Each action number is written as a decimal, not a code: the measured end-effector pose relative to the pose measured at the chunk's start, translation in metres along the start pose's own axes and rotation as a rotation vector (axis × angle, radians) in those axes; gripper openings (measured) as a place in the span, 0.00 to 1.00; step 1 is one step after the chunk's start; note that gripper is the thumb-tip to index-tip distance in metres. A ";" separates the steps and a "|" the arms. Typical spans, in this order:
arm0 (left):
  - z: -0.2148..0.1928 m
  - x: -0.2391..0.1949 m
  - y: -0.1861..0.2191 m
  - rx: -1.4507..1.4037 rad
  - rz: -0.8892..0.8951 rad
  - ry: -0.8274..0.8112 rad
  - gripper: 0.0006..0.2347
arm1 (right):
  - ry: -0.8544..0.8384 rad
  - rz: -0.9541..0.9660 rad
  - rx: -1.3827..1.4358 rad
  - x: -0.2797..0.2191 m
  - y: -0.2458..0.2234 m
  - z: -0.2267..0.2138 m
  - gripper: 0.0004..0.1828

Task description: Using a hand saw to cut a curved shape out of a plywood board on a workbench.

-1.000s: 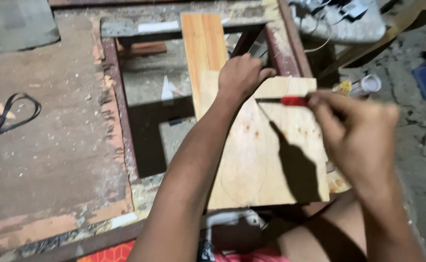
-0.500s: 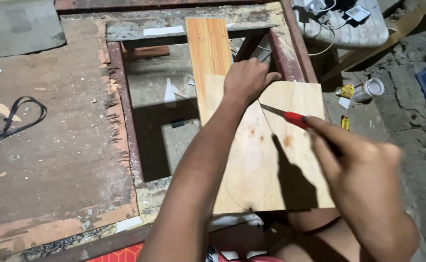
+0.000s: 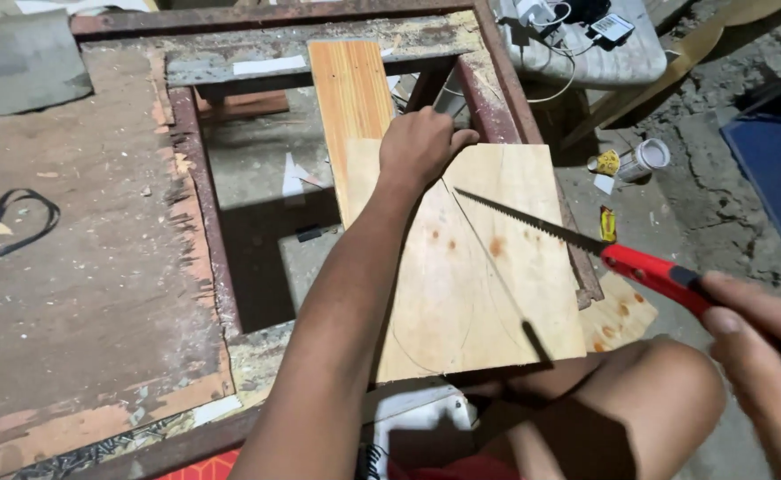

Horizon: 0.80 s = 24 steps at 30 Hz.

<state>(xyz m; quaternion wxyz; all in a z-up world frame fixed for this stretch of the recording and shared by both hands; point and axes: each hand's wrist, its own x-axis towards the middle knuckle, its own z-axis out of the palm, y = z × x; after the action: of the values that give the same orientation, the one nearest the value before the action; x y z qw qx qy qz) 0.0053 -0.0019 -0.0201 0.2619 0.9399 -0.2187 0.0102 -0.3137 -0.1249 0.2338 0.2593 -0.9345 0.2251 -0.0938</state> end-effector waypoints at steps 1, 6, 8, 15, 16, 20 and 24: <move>-0.002 -0.001 0.000 -0.003 -0.001 -0.002 0.28 | 0.015 -0.060 -0.044 -0.003 -0.012 0.003 0.19; -0.001 -0.003 0.000 0.012 0.019 0.024 0.28 | 0.019 0.092 -0.063 -0.001 -0.002 0.008 0.19; -0.001 -0.001 0.002 0.001 0.009 0.010 0.28 | 0.012 0.037 -0.037 -0.003 0.007 0.008 0.19; -0.002 -0.002 0.003 0.029 0.003 0.012 0.29 | 0.016 0.084 0.024 -0.009 0.007 0.011 0.20; -0.001 -0.002 0.002 0.029 0.003 0.011 0.29 | 0.028 0.072 -0.009 -0.010 -0.003 0.012 0.19; 0.003 0.001 0.000 0.039 0.017 0.036 0.28 | 0.036 0.134 -0.026 -0.013 -0.008 0.013 0.19; 0.004 0.001 0.001 0.031 0.010 0.039 0.29 | 0.018 -0.050 -0.096 -0.007 -0.012 0.010 0.17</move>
<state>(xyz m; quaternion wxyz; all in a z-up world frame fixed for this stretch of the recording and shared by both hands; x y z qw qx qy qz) 0.0053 -0.0048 -0.0234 0.2515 0.9424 -0.2181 0.0333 -0.3126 -0.1079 0.2317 0.2096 -0.9504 0.2082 -0.0978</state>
